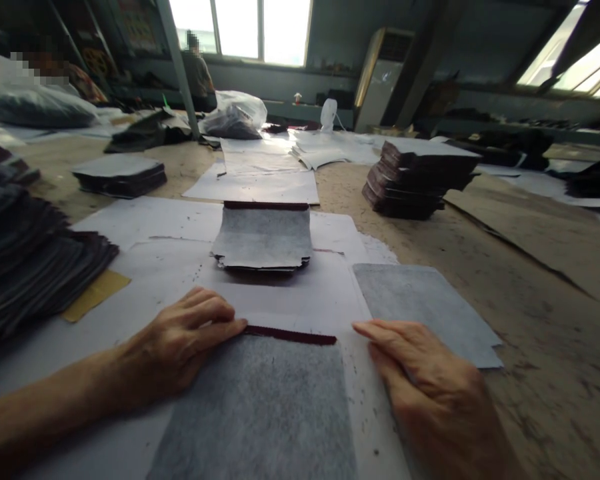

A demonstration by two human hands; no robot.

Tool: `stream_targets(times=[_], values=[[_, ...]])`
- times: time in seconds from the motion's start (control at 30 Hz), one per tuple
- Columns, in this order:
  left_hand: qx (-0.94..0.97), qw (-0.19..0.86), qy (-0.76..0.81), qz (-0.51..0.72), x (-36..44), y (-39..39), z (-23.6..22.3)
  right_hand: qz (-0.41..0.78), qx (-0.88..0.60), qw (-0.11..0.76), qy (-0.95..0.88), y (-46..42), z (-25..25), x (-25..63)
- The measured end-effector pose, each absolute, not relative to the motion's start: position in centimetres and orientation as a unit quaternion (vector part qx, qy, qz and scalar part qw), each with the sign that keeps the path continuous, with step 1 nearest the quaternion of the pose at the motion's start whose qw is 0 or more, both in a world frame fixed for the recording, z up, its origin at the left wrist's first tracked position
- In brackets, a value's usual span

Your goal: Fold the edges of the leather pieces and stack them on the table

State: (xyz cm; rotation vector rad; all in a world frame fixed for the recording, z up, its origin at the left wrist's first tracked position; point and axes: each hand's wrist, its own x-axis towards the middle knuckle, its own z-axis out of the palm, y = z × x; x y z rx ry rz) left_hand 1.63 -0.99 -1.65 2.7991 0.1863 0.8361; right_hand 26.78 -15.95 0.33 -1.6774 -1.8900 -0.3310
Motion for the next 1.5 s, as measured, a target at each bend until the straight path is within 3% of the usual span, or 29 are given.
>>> stream_targets(times=[0.3,0.63,1.2,1.4,1.5], values=[[0.959,0.088,0.063,0.262,1.9,-1.4,-1.5,-0.092,-0.512,0.263,-0.812,-10.6,-0.9,17.6],[0.941,0.14,0.082,0.297,-0.5,0.0,-1.6,-0.071,-0.492,0.272,-0.824,-10.6,-1.4,18.5],[0.967,0.08,0.032,0.241,-0.2,-0.3,-1.4,-0.046,-0.471,0.228,-0.851,-10.1,-0.8,18.1],[0.915,0.174,0.122,0.344,-1.3,0.2,-0.1,-0.077,-0.48,0.218,-0.846,-10.2,-1.4,18.4],[0.928,0.193,0.135,0.288,-1.8,0.1,0.9,-0.098,-0.482,0.22,-0.843,-10.3,-1.5,18.4]])
